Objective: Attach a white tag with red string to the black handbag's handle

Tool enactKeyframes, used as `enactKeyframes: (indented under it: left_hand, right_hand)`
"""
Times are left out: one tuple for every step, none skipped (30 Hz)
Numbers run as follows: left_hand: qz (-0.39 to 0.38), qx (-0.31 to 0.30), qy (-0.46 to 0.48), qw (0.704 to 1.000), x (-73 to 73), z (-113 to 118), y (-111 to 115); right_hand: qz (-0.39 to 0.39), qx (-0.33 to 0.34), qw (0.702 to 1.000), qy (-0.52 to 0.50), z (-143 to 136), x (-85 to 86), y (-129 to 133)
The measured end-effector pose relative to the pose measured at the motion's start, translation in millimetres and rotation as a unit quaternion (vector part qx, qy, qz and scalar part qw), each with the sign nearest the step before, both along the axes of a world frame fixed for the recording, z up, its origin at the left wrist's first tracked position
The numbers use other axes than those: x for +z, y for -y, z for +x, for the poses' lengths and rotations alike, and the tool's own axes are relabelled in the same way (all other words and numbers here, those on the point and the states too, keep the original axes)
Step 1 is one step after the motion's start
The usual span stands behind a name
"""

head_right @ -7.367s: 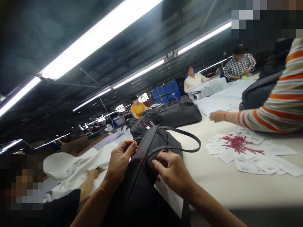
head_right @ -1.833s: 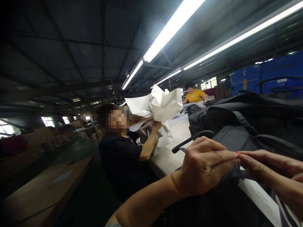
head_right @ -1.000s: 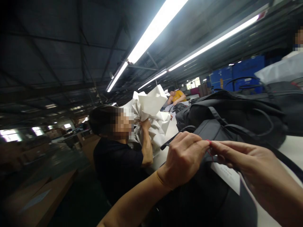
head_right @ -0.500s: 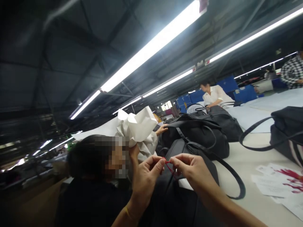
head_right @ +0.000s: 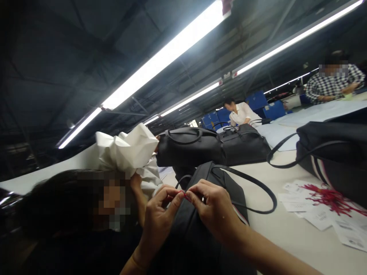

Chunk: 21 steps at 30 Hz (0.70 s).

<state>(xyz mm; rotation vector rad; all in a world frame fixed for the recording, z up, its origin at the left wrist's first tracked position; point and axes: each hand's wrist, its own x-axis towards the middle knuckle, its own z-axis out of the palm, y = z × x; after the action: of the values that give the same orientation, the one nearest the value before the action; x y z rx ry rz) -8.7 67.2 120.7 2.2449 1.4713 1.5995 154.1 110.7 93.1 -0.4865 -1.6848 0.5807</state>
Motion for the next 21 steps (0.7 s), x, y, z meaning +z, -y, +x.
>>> enactKeyframes:
  left_hand:
    - [-0.008, -0.001, 0.01, 1.0, -0.4, -0.4, 0.5]
    - [-0.02, -0.001, 0.023, 1.0, -0.8, -0.6, 1.0]
    - [-0.037, -0.005, 0.04, 0.998, -0.9, -0.5, 1.5]
    - [-0.06, -0.015, 0.064, 0.996, -1.0, -0.2, 1.8]
    - [-0.093, -0.036, 0.096, 0.99, -0.8, 0.6, 2.1]
    - [-0.134, -0.068, 0.14, 0.979, -0.6, 1.7, 2.3]
    - [-0.18, -0.106, 0.197, 0.958, -0.5, 3.3, 2.4]
    - [-0.225, -0.144, 0.262, 0.927, -0.4, 5.3, 2.5]
    - [-0.259, -0.174, 0.329, 0.892, -0.7, 7.7, 2.5]
    - [-0.279, -0.191, 0.39, 0.856, -1.2, 10.3, 2.4]
    - [-0.285, -0.195, 0.441, 0.828, -2.1, 12.9, 2.0]
    - [-0.278, -0.19, 0.478, 0.811, -3.4, 15.3, 1.4]
    - [-0.266, -0.18, 0.499, 0.805, -4.8, 17.3, 0.5]
    - [-0.252, -0.17, 0.507, 0.807, -6.5, 18.9, -0.7]
    - [-0.24, -0.164, 0.501, 0.815, -8.0, 19.9, -2.1]
    - [-0.229, -0.159, 0.479, 0.832, -9.4, 20.4, -3.4]
    - [-0.214, -0.152, 0.443, 0.857, -10.4, 20.3, -4.4]
    - [-0.195, -0.142, 0.396, 0.886, -10.9, 19.8, -5.0]
    - [-0.171, -0.125, 0.34, 0.916, -11.1, 19.2, -5.1]
    - [-0.14, -0.104, 0.28, 0.944, -11.0, 18.5, -4.7]
    - [-0.105, -0.081, 0.223, 0.966, -10.8, 18.0, -3.8]
  right_hand:
    - [0.01, -0.008, 1.0, 0.002, 0.0, -1.1, 0.6]
    - [0.018, -0.014, 1.0, 0.003, -0.1, -2.2, 0.7]
    - [0.023, -0.02, 1.0, 0.004, -0.3, -3.2, 0.4]
    - [0.029, -0.025, 0.999, 0.006, -0.6, -4.1, -0.1]
    - [0.036, -0.031, 0.999, 0.01, -0.9, -4.9, -0.5]
    - [0.046, -0.038, 0.998, 0.014, -1.4, -5.5, -0.8]
    - [0.061, -0.048, 0.997, 0.018, -1.9, -6.1, -0.8]
    - [0.083, -0.064, 0.994, 0.024, -2.7, -6.6, -0.4]
    - [0.109, -0.084, 0.99, 0.031, -3.6, -7.1, 0.5]
    - [0.14, -0.107, 0.984, 0.039, -4.6, -7.6, 1.7]
    - [0.169, -0.132, 0.976, 0.046, -5.8, -8.2, 3.1]
    - [0.194, -0.154, 0.967, 0.051, -6.9, -8.9, 4.6]
    - [0.214, -0.171, 0.96, 0.053, -8.0, -9.8, 5.9]
    - [0.224, -0.18, 0.956, 0.051, -8.8, -10.7, 6.9]
    - [0.224, -0.181, 0.956, 0.051, -9.2, -11.7, 7.5]
    - [0.213, -0.174, 0.96, 0.049, -9.1, -12.6, 7.7]
    - [0.19, -0.161, 0.967, 0.047, -8.6, -13.3, 7.5]
    - [0.157, -0.141, 0.977, 0.041, -7.7, -13.6, 6.8]
    - [0.115, -0.115, 0.986, 0.03, -6.5, -13.5, 5.8]
    - [0.067, -0.085, 0.994, 0.016, -5.1, -13.0, 4.6]
    - [0.018, -0.055, 0.998, 0.0, -3.8, -12.0, 3.1]
